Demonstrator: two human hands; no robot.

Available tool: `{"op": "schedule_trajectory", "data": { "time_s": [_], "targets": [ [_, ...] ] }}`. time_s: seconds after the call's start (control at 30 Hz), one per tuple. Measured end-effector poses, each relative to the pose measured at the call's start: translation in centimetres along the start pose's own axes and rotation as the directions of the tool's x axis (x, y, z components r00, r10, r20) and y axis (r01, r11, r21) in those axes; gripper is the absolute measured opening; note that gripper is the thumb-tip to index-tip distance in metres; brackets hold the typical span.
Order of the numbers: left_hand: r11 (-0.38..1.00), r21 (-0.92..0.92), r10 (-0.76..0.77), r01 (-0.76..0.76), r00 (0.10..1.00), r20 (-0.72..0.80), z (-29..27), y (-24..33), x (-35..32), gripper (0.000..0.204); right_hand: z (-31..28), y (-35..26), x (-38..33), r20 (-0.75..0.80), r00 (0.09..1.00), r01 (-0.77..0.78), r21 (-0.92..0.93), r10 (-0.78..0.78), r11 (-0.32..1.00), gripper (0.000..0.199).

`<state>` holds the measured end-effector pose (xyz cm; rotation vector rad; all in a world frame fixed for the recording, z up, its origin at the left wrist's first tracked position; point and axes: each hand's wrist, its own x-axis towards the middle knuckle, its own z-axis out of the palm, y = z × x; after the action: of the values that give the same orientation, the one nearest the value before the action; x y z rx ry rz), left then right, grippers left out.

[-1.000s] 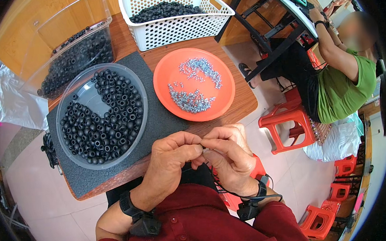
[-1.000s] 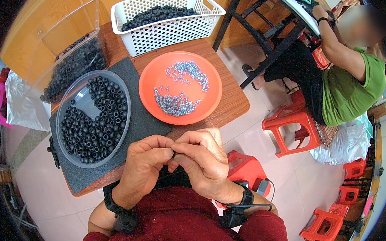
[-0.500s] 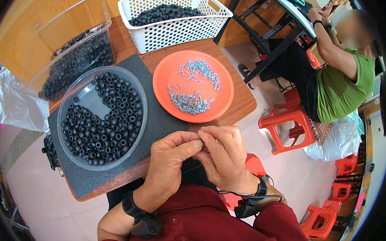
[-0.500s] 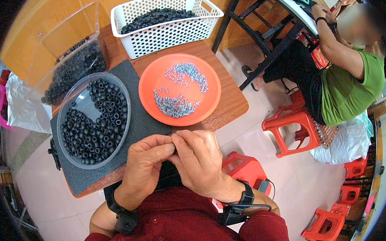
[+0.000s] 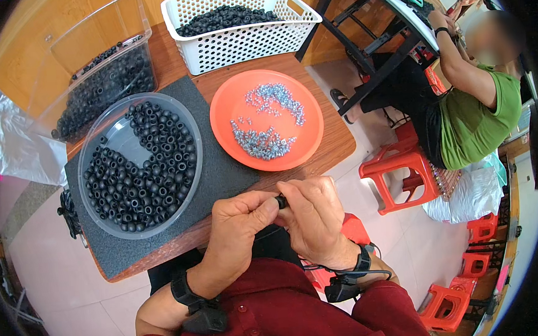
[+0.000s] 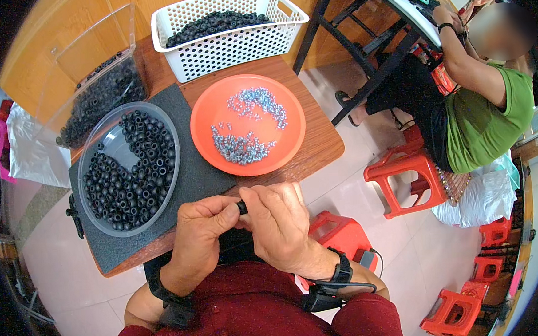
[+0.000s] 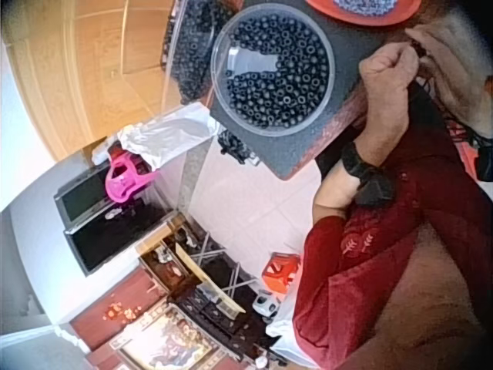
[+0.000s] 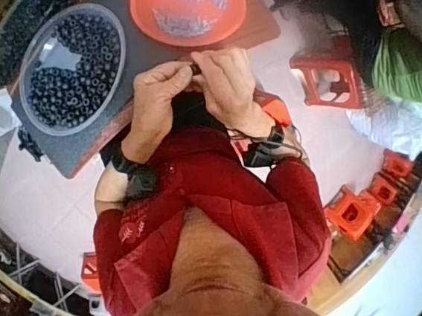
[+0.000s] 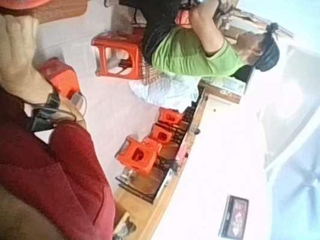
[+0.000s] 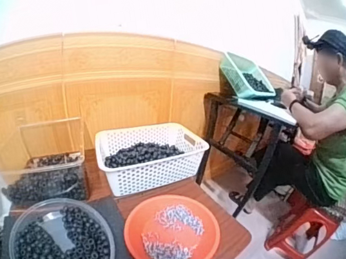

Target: Assembling small components into rubber seals or rings on a table.

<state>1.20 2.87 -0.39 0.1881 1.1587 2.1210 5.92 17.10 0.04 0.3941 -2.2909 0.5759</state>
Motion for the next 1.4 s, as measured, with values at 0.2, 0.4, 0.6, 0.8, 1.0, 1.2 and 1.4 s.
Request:
{"op": "schedule_trajectory", "data": {
  "time_s": [0.2, 0.4, 0.6, 0.8, 1.0, 1.2, 1.4],
  "targets": [
    [0.987, 0.157, 0.027, -0.018, 0.998, -0.055, -0.1, -0.1, -0.3, 0.022, 0.1, -0.3, -0.2, 0.012, 1.0, 0.007, -0.01, -0.007, 1.0, 0.037],
    [0.987, 0.156, 0.05, -0.038, 0.996, -0.071, 0.2, 0.2, -0.6, 0.022, 0.3, -0.1, 0.1, -0.009, 0.996, 0.094, -0.028, -0.094, 0.995, 0.044],
    [0.992, 0.121, 0.03, -0.019, 0.995, -0.094, 0.3, 0.1, -0.6, 0.019, 0.4, -0.2, 0.2, -0.017, 0.982, 0.186, -0.073, -0.188, 0.98, 0.05],
    [0.998, 0.061, 0.021, -0.018, 0.998, -0.057, 0.1, -0.3, 0.1, 0.019, 0.4, 0.8, 0.0, 0.013, 0.979, 0.204, -0.068, -0.203, 0.977, 0.049],
    [0.993, 0.118, -0.005, 0.004, 1.0, 0.004, -0.5, 0.0, 0.7, 0.026, -0.4, 2.4, 2.1, 0.021, 0.994, 0.11, 0.048, -0.111, 0.993, 0.038],
    [0.999, 0.036, -0.037, 0.038, 0.998, -0.041, -1.2, 0.2, 0.7, 0.029, -0.5, 7.6, 8.1, -0.019, 0.996, -0.083, 0.09, 0.085, 0.993, 0.017],
    [0.996, 0.052, -0.071, 0.076, 0.994, -0.084, -2.0, 0.2, 0.7, 0.028, 2.3, 15.2, 19.3, -0.104, 0.994, -0.049, -0.276, 0.02, 0.96, 0.01]
  ]
}}
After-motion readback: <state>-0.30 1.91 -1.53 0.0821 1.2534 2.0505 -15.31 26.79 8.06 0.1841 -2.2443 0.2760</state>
